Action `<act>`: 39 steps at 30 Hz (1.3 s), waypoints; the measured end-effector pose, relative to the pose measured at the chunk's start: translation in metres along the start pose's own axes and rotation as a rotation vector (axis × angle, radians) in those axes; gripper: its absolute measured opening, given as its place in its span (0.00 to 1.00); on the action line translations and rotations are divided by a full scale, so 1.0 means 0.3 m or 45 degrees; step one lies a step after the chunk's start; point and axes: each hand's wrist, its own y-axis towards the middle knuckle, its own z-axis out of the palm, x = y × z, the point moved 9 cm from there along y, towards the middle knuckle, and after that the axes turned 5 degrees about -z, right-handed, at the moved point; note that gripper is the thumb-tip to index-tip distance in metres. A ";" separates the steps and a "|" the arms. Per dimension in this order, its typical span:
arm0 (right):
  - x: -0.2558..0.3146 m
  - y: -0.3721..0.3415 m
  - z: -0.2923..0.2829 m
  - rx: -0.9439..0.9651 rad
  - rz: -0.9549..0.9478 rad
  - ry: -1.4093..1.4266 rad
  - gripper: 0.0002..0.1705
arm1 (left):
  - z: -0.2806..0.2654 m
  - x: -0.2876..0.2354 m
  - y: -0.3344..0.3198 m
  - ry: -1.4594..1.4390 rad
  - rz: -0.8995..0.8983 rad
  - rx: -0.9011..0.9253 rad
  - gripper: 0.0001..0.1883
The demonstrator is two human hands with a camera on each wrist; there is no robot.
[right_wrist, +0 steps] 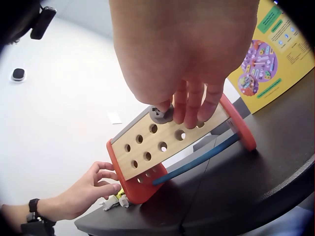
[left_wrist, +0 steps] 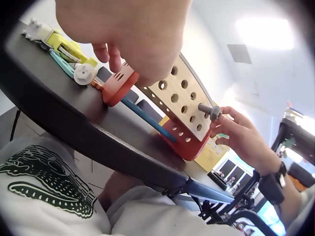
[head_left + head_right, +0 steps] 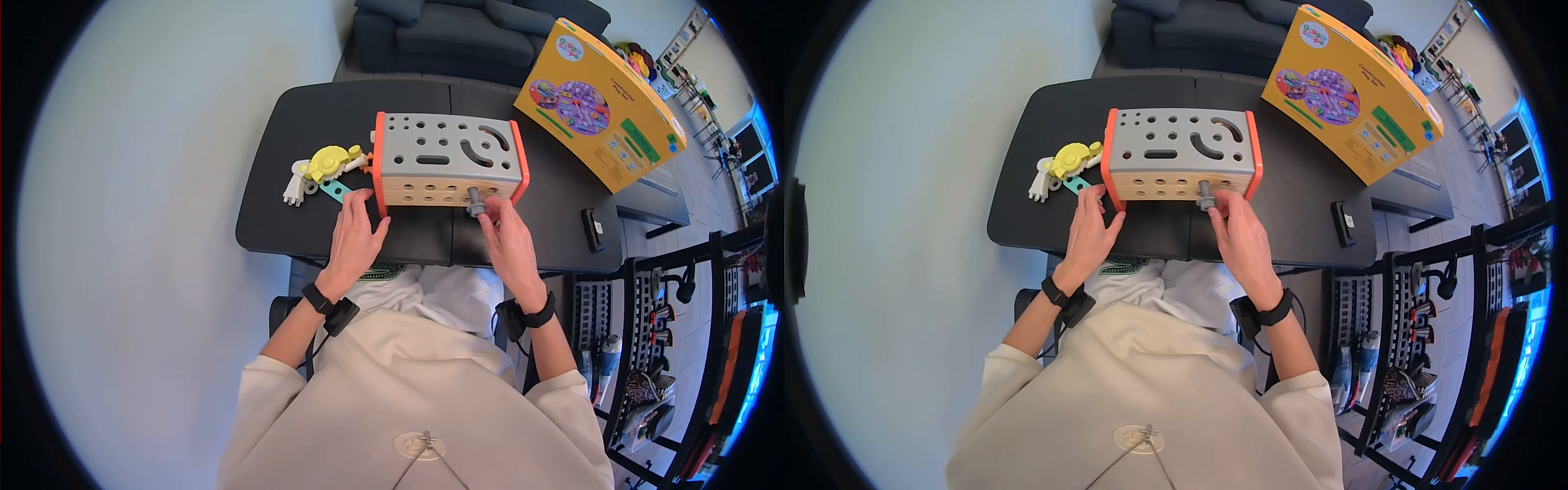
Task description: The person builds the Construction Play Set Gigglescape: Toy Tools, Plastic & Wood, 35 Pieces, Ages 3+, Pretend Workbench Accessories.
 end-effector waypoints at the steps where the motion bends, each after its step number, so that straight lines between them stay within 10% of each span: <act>1: -0.001 0.003 0.002 -0.001 0.001 0.001 0.13 | 0.002 -0.004 0.005 0.063 0.025 -0.007 0.32; 19: 0.094 0.056 -0.050 -0.311 -0.371 -0.682 0.31 | 0.035 -0.022 0.091 0.537 0.092 -0.070 0.27; 39: -0.047 0.131 -0.086 -0.272 -0.193 -0.014 0.51 | -0.271 -0.417 0.198 0.397 0.430 -0.454 0.13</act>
